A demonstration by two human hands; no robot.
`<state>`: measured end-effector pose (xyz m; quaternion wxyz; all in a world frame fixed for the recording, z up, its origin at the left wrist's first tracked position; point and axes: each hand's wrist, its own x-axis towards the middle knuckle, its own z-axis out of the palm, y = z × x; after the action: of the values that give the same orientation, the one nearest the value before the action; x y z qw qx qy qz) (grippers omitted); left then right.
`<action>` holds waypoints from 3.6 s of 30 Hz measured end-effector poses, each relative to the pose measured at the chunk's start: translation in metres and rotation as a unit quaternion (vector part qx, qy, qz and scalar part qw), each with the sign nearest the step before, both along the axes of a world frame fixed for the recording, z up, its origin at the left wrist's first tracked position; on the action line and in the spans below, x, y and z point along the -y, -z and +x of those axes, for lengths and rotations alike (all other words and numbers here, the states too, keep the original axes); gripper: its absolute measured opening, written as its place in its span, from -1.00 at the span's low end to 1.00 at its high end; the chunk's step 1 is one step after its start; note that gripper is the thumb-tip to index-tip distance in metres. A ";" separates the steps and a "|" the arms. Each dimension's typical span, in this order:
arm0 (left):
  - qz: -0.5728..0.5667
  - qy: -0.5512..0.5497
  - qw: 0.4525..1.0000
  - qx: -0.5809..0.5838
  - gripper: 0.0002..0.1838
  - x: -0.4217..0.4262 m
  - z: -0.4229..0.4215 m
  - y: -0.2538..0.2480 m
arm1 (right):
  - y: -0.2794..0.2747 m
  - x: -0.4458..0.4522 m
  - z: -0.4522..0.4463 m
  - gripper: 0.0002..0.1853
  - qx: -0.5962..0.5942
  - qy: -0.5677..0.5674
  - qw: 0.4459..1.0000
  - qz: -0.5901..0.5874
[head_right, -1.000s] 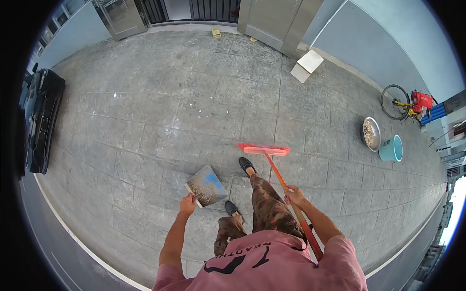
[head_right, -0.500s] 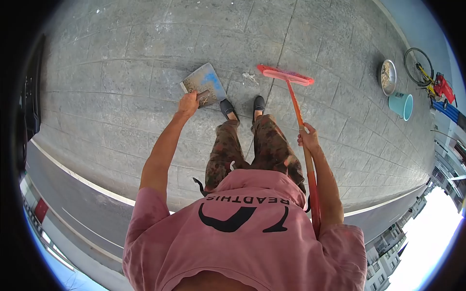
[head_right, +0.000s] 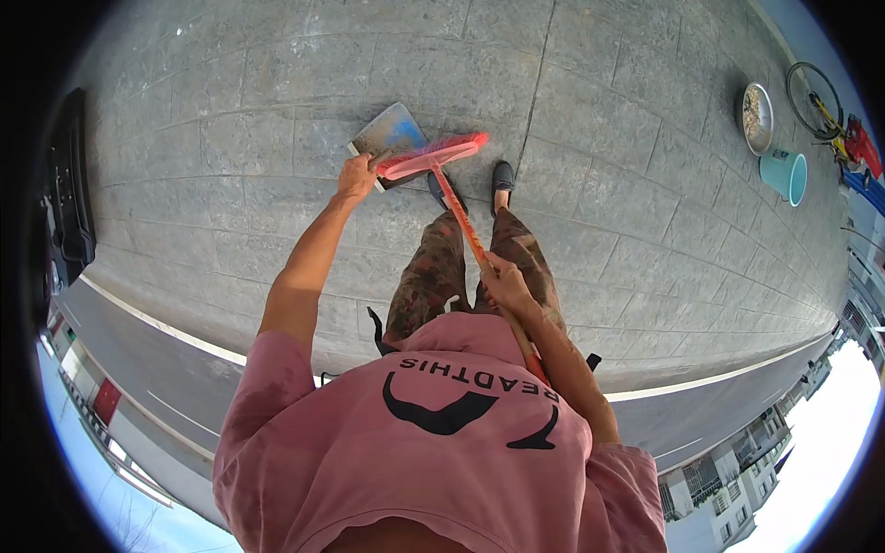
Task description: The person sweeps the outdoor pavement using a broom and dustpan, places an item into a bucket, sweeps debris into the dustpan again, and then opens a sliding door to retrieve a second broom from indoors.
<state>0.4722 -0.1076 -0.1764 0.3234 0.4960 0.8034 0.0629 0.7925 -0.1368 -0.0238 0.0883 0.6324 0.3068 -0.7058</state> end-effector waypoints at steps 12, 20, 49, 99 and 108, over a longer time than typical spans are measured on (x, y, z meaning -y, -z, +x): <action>0.093 -0.212 0.973 0.016 -0.71 0.003 -0.099 -0.032 | -0.081 -0.047 0.011 -0.48 0.043 -0.282 0.934 0.215; 0.061 -0.464 0.881 0.065 -0.66 -0.004 -0.107 -0.055 | -0.108 -0.065 0.015 -0.48 0.063 -0.329 0.894 0.298; 0.033 -0.382 0.923 -0.027 -0.84 -0.063 -0.150 0.019 | 0.012 -0.352 -0.207 -0.52 -0.095 -0.597 0.770 0.203; 0.056 -0.411 0.908 -0.056 -0.93 -0.052 -0.157 0.016 | -0.053 -0.471 -0.152 -0.40 0.063 -0.148 0.981 0.108; 0.008 -0.413 0.911 -0.010 -0.91 -0.043 -0.161 0.012 | -0.016 -0.572 -0.239 -0.41 0.013 -0.119 0.975 0.186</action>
<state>0.3107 -0.0651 -0.1888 0.2564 0.1231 0.9391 0.1926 0.5534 0.4351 -0.0082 0.0565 0.6057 0.5051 -0.6122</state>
